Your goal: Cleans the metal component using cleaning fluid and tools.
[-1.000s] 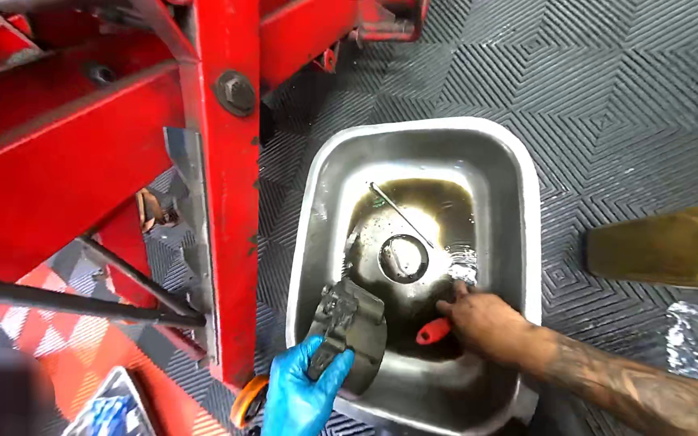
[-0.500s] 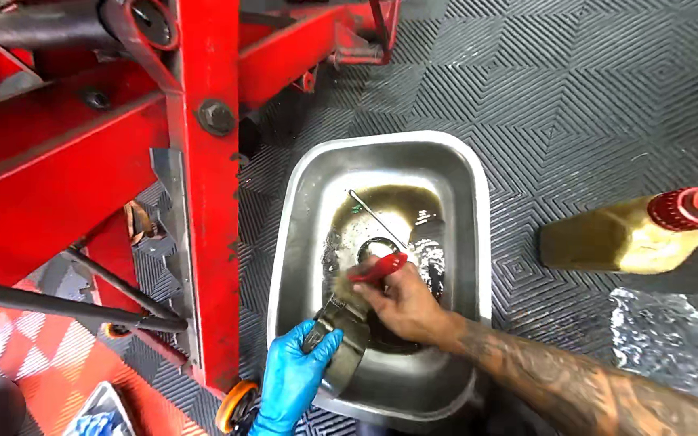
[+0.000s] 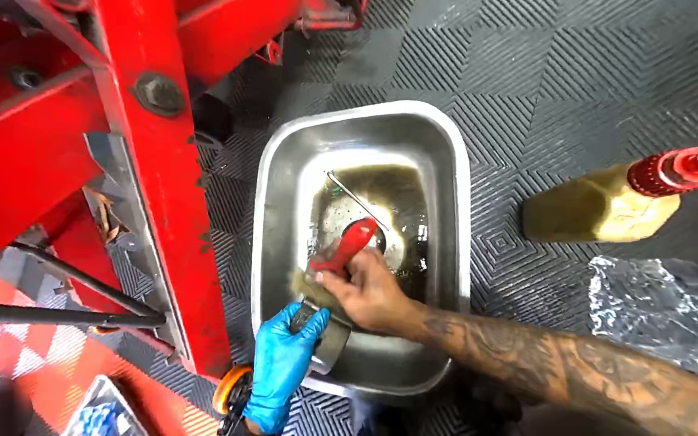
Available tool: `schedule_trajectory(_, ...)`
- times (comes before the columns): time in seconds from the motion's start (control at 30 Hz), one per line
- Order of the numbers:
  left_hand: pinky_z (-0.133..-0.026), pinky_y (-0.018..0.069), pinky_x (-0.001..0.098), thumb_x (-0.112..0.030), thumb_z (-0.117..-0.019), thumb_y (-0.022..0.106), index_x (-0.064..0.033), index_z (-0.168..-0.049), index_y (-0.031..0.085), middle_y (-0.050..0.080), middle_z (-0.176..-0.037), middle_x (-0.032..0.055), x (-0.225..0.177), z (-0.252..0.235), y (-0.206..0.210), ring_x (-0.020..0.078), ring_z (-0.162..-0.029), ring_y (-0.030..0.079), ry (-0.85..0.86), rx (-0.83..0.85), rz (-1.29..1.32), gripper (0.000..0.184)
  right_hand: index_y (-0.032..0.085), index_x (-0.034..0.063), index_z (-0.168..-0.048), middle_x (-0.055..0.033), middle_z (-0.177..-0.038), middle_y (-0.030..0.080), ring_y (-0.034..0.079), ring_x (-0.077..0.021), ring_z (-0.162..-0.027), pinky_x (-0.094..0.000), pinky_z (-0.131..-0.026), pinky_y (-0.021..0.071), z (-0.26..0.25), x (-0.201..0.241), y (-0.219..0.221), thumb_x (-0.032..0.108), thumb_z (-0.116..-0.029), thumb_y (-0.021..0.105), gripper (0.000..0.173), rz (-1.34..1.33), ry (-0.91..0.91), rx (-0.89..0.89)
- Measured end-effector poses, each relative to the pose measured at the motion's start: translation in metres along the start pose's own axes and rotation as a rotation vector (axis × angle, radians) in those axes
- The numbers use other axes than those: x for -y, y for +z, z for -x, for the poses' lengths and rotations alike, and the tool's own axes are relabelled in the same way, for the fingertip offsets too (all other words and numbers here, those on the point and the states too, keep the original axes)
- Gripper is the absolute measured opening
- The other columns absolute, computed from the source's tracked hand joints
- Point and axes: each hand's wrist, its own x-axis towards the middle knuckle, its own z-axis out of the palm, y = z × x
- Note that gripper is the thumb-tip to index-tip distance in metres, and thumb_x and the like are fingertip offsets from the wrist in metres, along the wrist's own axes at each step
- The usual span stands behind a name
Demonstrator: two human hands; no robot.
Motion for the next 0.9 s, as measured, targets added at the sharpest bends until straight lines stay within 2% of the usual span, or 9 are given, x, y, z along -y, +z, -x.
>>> schedule_trajectory(0.13,-0.058,0.0604,0.0341,-0.034,-0.0856,0.080,-0.0139,-0.084,0.074,0.071,-0.070,0.0005,0.000,0.002,-0.006,0.0143,-0.061,0.069,-0.002,-0.028,0.084,0.021,0.073,0.0111,-0.104,-0.0003,-0.083,0.072,0.069,-0.0120,-0.074,-0.0385,-0.071,0.0602,0.009,-0.025,-0.018,0.023,-0.0958,0.069,0.015,0.149,0.081,0.003)
schedule_trajectory(0.23,-0.059,0.0614,0.0329,-0.032,-0.0855,0.080,-0.0130,-0.085,0.074,0.072,-0.071,0.0006,0.006,0.012,-0.006,0.0136,-0.063,0.071,0.010,-0.026,0.101,0.019,0.073,0.0124,-0.108,0.0027,-0.090,0.073,0.070,-0.0079,-0.079,-0.0334,-0.073,0.0622,0.005,-0.013,-0.011,0.020,-0.0969,0.071,0.014,0.073,-0.009,-0.064)
schedule_trajectory(0.33,-0.061,0.0616,0.0314,-0.022,-0.0859,0.079,-0.0082,-0.087,0.074,0.072,-0.074,0.0031,0.004,0.014,-0.011,0.0139,-0.065,0.071,0.035,-0.044,0.213,0.015,0.071,0.0135,-0.118,-0.0009,-0.096,0.074,0.072,-0.0154,-0.083,-0.0409,-0.075,0.0617,-0.001,-0.027,-0.031,0.022,-0.0972,0.069,0.022,0.360,0.035,-0.038)
schedule_trajectory(0.43,-0.061,0.0610,0.0300,-0.018,-0.0841,0.081,-0.0071,-0.083,0.072,0.071,-0.072,0.0037,0.025,0.019,-0.012,0.0140,-0.064,0.070,0.153,-0.034,0.283,0.014,0.069,0.0165,-0.113,-0.0089,-0.094,0.069,0.070,-0.0313,-0.082,-0.0536,-0.066,0.0575,0.005,-0.049,-0.051,0.022,-0.0937,0.067,0.021,0.827,0.178,0.234)
schedule_trajectory(0.53,-0.062,0.0612,0.0280,-0.019,-0.0841,0.081,-0.0084,-0.083,0.073,0.072,-0.073,0.0022,0.038,0.013,-0.011,0.0118,-0.065,0.070,0.255,-0.059,0.275,0.013,0.069,0.0157,-0.116,-0.0150,-0.098,0.071,0.069,-0.0393,-0.092,-0.0600,-0.076,0.0544,0.015,-0.045,-0.056,0.016,-0.0924,0.064,0.025,1.063,0.400,0.660)
schedule_trajectory(0.6,-0.062,0.0606,0.0261,-0.020,-0.0836,0.082,-0.0101,-0.083,0.074,0.072,-0.073,-0.0001,0.040,0.011,-0.011,0.0091,-0.065,0.070,0.292,-0.079,0.233,0.012,0.069,0.0156,-0.115,-0.0132,-0.094,0.071,0.071,-0.0360,-0.089,-0.0569,-0.073,0.0552,0.012,-0.036,-0.058,0.019,-0.0967,0.060,0.021,1.009,0.431,0.654)
schedule_trajectory(0.7,-0.058,0.0587,0.0251,-0.025,-0.0837,0.082,-0.0129,-0.079,0.074,0.070,-0.069,-0.0029,0.038,0.006,-0.006,0.0071,-0.061,0.067,0.306,-0.090,0.171,0.015,0.073,0.0188,-0.106,0.0028,-0.083,0.071,0.069,-0.0142,-0.074,-0.0396,-0.067,0.0586,0.000,-0.018,-0.045,0.027,-0.0963,0.069,0.013,0.450,0.253,0.138)
schedule_trajectory(0.8,-0.059,0.0594,0.0269,-0.029,-0.0842,0.081,-0.0150,-0.079,0.074,0.070,-0.069,-0.0042,0.032,0.002,-0.004,0.0072,-0.062,0.068,0.278,-0.094,0.132,0.017,0.072,0.0115,-0.120,0.0010,-0.109,0.075,0.072,-0.0105,-0.092,-0.0330,-0.082,0.0640,-0.002,0.002,-0.003,0.012,-0.0978,0.070,0.022,-0.227,0.075,0.094)
schedule_trajectory(0.9,-0.059,0.0605,0.0290,-0.029,-0.0841,0.081,-0.0145,-0.081,0.074,0.071,-0.070,-0.0027,0.024,-0.001,-0.004,0.0093,-0.062,0.069,0.238,-0.110,0.152,0.017,0.073,0.0125,-0.115,0.0031,-0.105,0.074,0.071,-0.0061,-0.093,-0.0308,-0.085,0.0619,0.007,-0.020,-0.006,0.018,-0.0995,0.067,0.017,-0.018,-0.027,0.108)
